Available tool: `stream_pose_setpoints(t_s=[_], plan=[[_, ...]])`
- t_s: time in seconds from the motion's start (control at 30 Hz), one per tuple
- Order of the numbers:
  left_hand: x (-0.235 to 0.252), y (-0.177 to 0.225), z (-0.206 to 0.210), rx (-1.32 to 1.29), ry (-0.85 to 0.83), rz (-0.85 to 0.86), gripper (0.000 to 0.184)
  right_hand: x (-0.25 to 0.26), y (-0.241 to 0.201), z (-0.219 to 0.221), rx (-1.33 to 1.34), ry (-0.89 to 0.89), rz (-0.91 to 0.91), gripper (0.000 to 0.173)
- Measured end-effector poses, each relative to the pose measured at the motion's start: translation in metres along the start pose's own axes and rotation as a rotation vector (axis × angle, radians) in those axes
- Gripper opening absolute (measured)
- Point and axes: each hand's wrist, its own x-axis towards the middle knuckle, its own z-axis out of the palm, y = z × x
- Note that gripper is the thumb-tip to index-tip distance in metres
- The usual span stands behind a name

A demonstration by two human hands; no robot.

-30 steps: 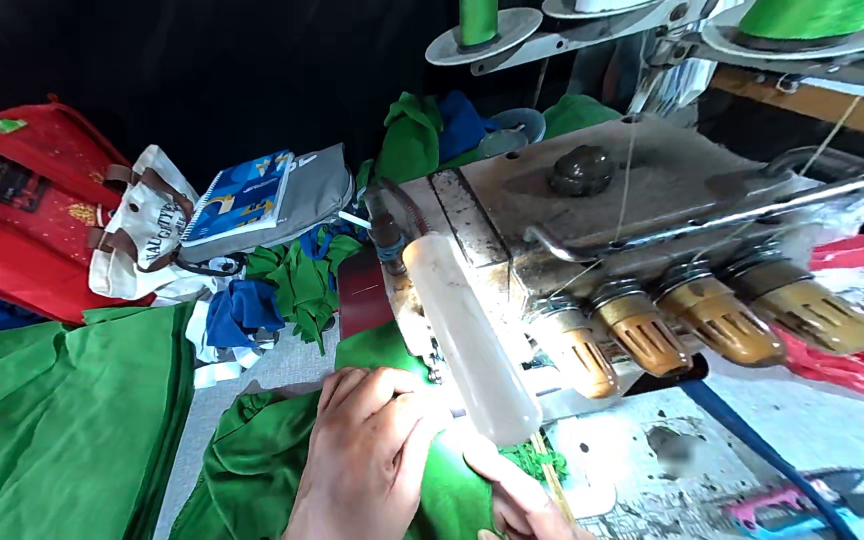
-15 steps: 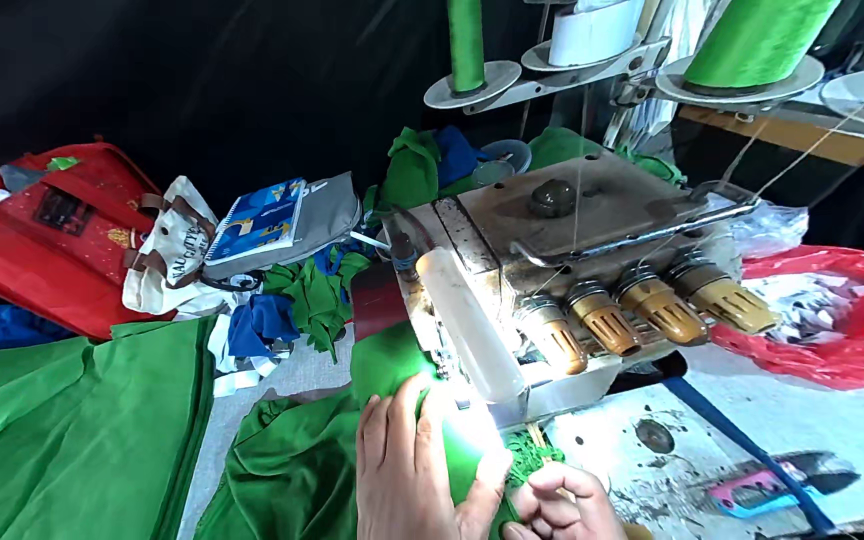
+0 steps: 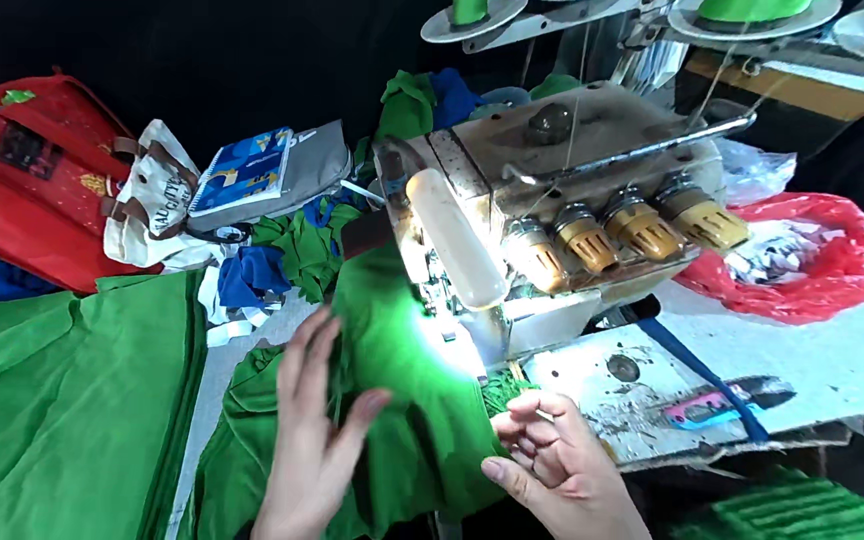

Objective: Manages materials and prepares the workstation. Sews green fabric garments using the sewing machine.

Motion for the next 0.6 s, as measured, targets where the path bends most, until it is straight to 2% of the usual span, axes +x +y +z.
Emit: stream_pose_setpoints(t_s=[0.1, 0.17, 0.3, 0.47, 0.53, 0.6], plan=[[-0.055, -0.017, -0.023, 0.260, -0.058, -0.233, 0.088, -0.015, -0.002, -0.010, 0.019, -0.046, 0.047, 0.044], [-0.086, -0.023, -0.038, 0.430, -0.104, -0.354, 0.090, -0.023, -0.002, -0.012, 0.017, -0.037, 0.057, 0.043], [-0.118, -0.032, -0.052, 0.598, -0.090, -0.419, 0.089, -0.030, 0.010, -0.010, -0.047, 0.041, -0.005, 0.041], [-0.110, -0.041, -0.061, 0.544, -0.059, -0.363, 0.062, -0.025, 0.024, -0.006, -0.158, 0.135, -0.145, 0.035], [-0.108, -0.047, -0.062, 0.490, -0.044, -0.331, 0.044, -0.024, 0.026, -0.007, -0.178, 0.129, -0.157, 0.033], [-0.105, -0.051, -0.064, 0.424, -0.033, -0.325, 0.036, -0.025, 0.026, -0.008, -0.188, 0.114, -0.157, 0.032]])
